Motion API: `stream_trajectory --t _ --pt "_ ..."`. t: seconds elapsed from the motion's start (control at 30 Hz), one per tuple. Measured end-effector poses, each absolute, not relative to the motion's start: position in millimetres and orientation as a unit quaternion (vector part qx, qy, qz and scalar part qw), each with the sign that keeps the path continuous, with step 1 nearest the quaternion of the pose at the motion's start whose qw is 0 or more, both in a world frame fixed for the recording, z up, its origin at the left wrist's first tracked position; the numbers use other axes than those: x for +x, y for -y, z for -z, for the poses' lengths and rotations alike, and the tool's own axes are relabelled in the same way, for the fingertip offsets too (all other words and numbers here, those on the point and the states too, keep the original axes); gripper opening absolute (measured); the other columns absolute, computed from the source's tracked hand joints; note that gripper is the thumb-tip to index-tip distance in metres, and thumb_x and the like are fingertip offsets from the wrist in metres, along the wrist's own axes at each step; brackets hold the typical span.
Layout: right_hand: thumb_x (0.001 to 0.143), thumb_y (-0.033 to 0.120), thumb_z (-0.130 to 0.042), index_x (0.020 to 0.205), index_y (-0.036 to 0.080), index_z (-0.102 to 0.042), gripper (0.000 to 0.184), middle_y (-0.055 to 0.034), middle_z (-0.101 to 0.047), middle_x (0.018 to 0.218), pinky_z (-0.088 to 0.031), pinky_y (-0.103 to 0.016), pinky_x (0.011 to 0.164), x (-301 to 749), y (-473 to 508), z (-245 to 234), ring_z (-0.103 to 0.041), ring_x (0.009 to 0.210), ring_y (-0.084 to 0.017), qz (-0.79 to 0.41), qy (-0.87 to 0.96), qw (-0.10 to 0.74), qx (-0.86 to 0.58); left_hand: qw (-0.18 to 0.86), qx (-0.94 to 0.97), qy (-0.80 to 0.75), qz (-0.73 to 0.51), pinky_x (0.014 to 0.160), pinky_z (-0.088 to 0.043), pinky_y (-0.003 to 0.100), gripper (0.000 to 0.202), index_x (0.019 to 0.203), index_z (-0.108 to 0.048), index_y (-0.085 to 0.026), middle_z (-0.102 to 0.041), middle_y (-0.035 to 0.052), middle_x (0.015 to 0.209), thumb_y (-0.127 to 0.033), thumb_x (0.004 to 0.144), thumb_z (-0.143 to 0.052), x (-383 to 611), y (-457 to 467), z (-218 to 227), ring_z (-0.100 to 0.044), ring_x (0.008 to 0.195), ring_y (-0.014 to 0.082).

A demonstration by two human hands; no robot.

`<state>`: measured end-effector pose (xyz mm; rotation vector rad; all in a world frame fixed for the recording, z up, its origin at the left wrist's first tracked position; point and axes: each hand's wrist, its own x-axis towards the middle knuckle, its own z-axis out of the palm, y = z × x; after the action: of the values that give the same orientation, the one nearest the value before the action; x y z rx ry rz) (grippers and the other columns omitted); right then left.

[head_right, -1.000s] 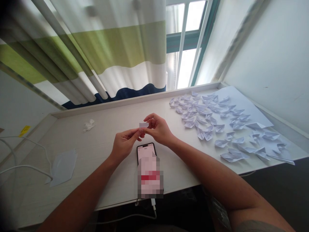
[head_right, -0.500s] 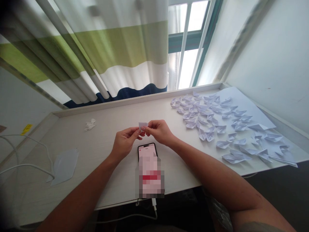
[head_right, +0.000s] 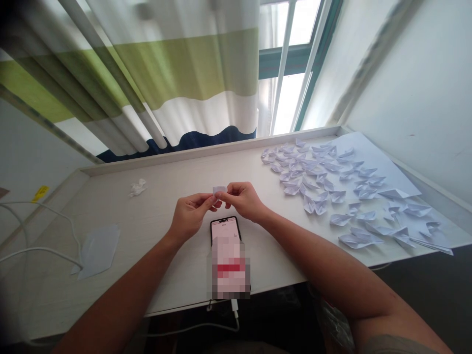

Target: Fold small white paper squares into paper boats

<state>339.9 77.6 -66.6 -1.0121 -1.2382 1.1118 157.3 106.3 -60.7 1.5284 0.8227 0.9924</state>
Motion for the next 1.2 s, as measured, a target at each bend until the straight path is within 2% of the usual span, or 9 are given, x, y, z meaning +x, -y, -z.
stream_trajectory --t 0.2,0.33,0.5,0.67,0.8,1.0,1.1,1.2 --pt "0.078 0.061 -0.088 0.061 0.02 -0.062 0.051 -0.0006 -0.068 0.057 -0.047 -0.028 0.056 340.3 -76.0 64.1 -0.063 0.056 -0.014 -0.455 0.536 0.563 -0.434 0.54 0.636 -0.351 -0.426 0.069 -0.062 0.032 0.031 0.087 -0.08 -0.015 -0.078 0.0062 0.072 -0.045 0.086 -0.084 158.8 -105.8 61.1 -0.073 0.068 0.0181" --pt "0.078 0.063 -0.087 0.063 0.02 -0.063 0.052 -0.0006 -0.068 0.057 -0.046 -0.027 0.055 340.0 -76.3 67.2 -0.061 0.054 -0.013 -0.433 0.538 0.565 -0.452 0.51 0.633 -0.368 -0.451 0.067 -0.062 0.03 0.03 0.092 -0.077 -0.017 -0.078 0.0051 0.081 -0.044 0.085 -0.086 160.8 -106.2 67.6 -0.074 0.074 0.0185" --pt "0.078 0.063 -0.087 0.068 0.018 -0.067 0.05 -0.0016 -0.07 0.059 -0.047 -0.026 0.055 340.4 -78.8 75.8 -0.064 0.055 -0.014 -0.426 0.548 0.551 -0.463 0.424 0.68 -0.381 -0.46 0.079 -0.065 0.033 0.026 0.089 -0.077 -0.019 -0.081 0.0054 0.089 -0.044 0.087 -0.084 159.1 -106.1 67.1 -0.077 0.085 0.0205" --pt "0.069 0.062 -0.094 0.07 0.018 -0.067 0.052 -0.0011 -0.07 0.06 -0.049 -0.026 0.052 343.2 -81.1 75.5 -0.067 0.055 -0.015 -0.442 0.548 0.552 -0.447 0.468 0.716 -0.333 -0.397 0.085 -0.066 0.038 0.032 0.1 -0.078 -0.019 -0.084 0.0089 0.098 -0.048 0.088 -0.082 156.0 -102.6 59.6 -0.081 0.092 0.0252" --pt "0.068 0.063 -0.094 0.069 0.018 -0.067 0.052 -0.0018 -0.071 0.063 -0.051 -0.026 0.051 344.4 -82.3 73.8 -0.066 0.054 -0.014 -0.457 0.545 0.562 -0.421 0.51 0.701 -0.319 -0.383 0.086 -0.065 0.039 0.032 0.098 -0.074 -0.018 -0.085 0.0087 0.094 -0.047 0.087 -0.084 155.2 -102.8 61.4 -0.082 0.092 0.0258" --pt "0.08 0.062 -0.087 0.075 0.018 -0.07 0.047 -0.0033 -0.075 0.071 -0.054 -0.027 0.054 346.1 -82.3 75.3 -0.066 0.056 -0.013 -0.449 0.55 0.569 -0.416 0.558 0.647 -0.324 -0.406 0.083 -0.067 0.042 0.039 0.106 -0.069 -0.018 -0.085 0.0076 0.086 -0.048 0.086 -0.086 155.5 -107.0 65.2 -0.081 0.084 0.0248" --pt "0.076 0.062 -0.089 0.077 0.018 -0.072 0.047 -0.0031 -0.074 0.071 -0.054 -0.028 0.055 345.9 -80.0 74.1 -0.066 0.058 -0.014 -0.441 0.559 0.552 -0.433 0.534 0.661 -0.332 -0.41 0.079 -0.067 0.04 0.041 0.107 -0.072 -0.019 -0.085 0.0087 0.092 -0.05 0.085 -0.086 155.3 -107.2 65.1 -0.082 0.088 0.0269" --pt "0.074 0.063 -0.09 0.076 0.018 -0.072 0.048 -0.0035 -0.073 0.07 -0.053 -0.029 0.057 344.9 -77.2 73.2 -0.066 0.06 -0.015 -0.39 0.582 0.531 -0.476 0.466 0.706 -0.341 -0.41 0.079 -0.067 0.038 0.038 0.103 -0.077 -0.021 -0.085 0.0091 0.098 -0.054 0.088 -0.082 154.1 -106.0 64.9 -0.083 0.094 0.0288"
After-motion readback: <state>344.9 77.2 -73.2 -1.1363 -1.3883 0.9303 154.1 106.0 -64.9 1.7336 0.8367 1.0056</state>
